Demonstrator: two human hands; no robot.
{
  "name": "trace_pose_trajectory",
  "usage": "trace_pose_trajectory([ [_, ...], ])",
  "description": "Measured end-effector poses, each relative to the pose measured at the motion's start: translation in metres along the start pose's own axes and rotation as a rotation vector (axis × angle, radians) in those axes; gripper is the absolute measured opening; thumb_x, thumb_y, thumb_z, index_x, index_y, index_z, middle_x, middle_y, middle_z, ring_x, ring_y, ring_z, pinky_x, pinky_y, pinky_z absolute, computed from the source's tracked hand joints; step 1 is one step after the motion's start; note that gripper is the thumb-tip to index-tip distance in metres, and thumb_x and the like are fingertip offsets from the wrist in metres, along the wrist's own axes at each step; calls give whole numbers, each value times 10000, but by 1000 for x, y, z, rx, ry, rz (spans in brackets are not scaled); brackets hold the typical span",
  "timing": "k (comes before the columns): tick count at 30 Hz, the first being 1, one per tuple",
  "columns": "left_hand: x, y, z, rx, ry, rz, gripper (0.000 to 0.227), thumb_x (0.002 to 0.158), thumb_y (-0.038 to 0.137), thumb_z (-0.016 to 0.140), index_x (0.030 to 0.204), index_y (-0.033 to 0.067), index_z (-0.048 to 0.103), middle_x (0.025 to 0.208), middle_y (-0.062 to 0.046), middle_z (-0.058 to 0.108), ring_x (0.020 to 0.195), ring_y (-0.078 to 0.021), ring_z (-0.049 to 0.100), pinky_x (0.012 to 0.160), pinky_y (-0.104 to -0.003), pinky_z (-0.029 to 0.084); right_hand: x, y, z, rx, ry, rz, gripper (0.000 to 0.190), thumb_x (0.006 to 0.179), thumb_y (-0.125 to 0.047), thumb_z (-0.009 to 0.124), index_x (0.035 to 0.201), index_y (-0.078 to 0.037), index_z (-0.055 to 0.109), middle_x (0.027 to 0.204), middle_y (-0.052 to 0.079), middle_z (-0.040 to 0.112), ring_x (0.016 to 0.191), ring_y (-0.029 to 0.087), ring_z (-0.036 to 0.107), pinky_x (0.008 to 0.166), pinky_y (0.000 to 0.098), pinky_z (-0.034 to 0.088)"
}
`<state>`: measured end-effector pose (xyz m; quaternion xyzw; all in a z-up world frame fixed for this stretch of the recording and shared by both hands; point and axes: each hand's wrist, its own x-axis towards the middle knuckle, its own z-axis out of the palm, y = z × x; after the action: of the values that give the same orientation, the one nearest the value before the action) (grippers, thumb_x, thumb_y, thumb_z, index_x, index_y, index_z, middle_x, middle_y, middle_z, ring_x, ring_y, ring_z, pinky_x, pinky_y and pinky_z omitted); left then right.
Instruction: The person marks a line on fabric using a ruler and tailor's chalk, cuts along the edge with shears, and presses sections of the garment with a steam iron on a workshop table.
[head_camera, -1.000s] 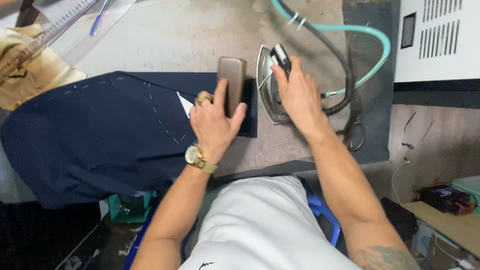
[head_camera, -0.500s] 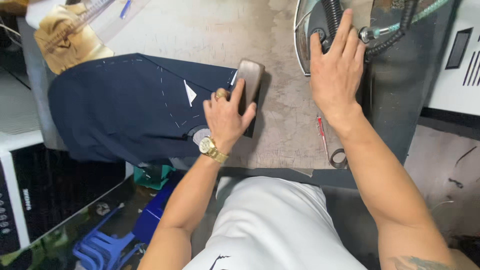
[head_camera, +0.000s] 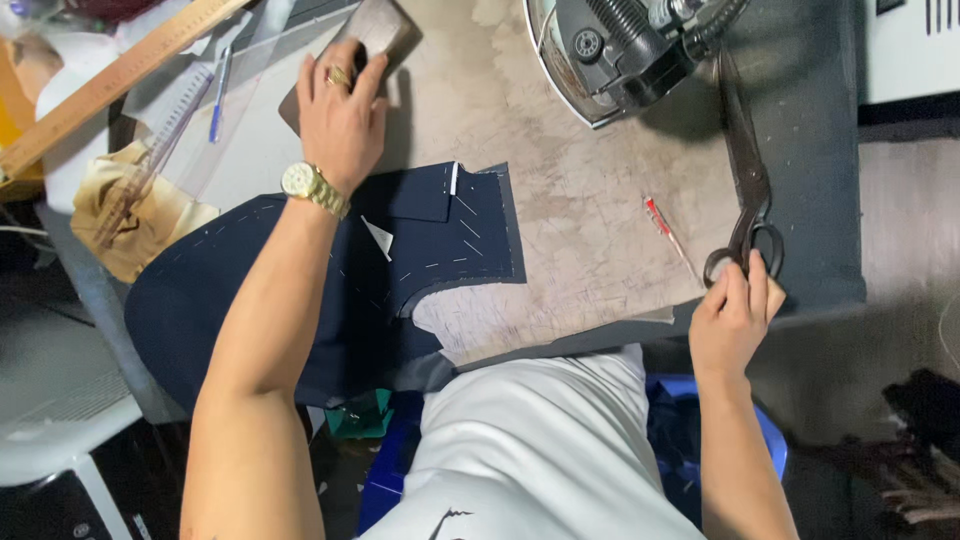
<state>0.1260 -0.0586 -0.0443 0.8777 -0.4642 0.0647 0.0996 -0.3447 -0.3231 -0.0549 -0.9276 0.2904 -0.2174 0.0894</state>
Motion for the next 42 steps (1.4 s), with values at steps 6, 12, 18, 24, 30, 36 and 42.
trace_pose_trajectory([
  [6,-80,37,-20,-375,-14,377,279,966,69,727,1223,29,627,1324,-208,596,1223,-396,609,1077,-580,439,-24,6,6,28,-131,419,239,936,59,753,1174,60,769,1027,175,662,915,299,641,858,443,533],
  [12,-112,32,17,-336,36,291,464,969,331,763,1351,87,662,1440,-221,580,1389,-368,511,1174,-537,312,-10,-134,-65,1167,-318,1211,240,1016,-148,643,875,41,599,497,111,431,326,183,443,271,301,328],
  [18,-114,35,32,-353,212,335,298,977,238,773,1215,69,716,1343,-245,644,1310,-404,584,1120,-563,406,-59,-262,-43,1097,-643,1098,228,997,-81,529,1114,98,608,390,209,581,281,282,613,302,336,499],
  [24,-117,31,32,-440,310,346,131,1005,180,727,1090,81,742,1209,-181,726,1193,-371,673,1049,-519,492,-60,-317,16,1159,-835,902,419,1060,-194,508,1339,118,522,557,151,683,442,201,714,470,306,618],
  [30,-117,31,30,-483,308,324,142,999,186,724,1083,74,749,1170,-161,743,1169,-352,686,1042,-523,496,-64,-331,43,1199,-809,997,441,1065,-184,516,1333,164,469,559,149,638,434,203,686,459,308,610],
  [36,-119,30,30,-514,290,314,139,1006,192,712,1083,81,746,1156,-158,746,1179,-346,678,1053,-532,485,-61,-340,51,1197,-754,1053,448,1069,-184,522,1341,164,445,567,123,606,422,200,664,430,286,589],
  [42,-117,30,29,-505,295,326,127,998,180,725,1070,76,741,1136,-157,745,1158,-345,683,1046,-534,487,-35,-350,42,1053,-822,1067,527,1056,-256,538,1369,159,447,558,127,656,416,201,690,436,295,607],
])
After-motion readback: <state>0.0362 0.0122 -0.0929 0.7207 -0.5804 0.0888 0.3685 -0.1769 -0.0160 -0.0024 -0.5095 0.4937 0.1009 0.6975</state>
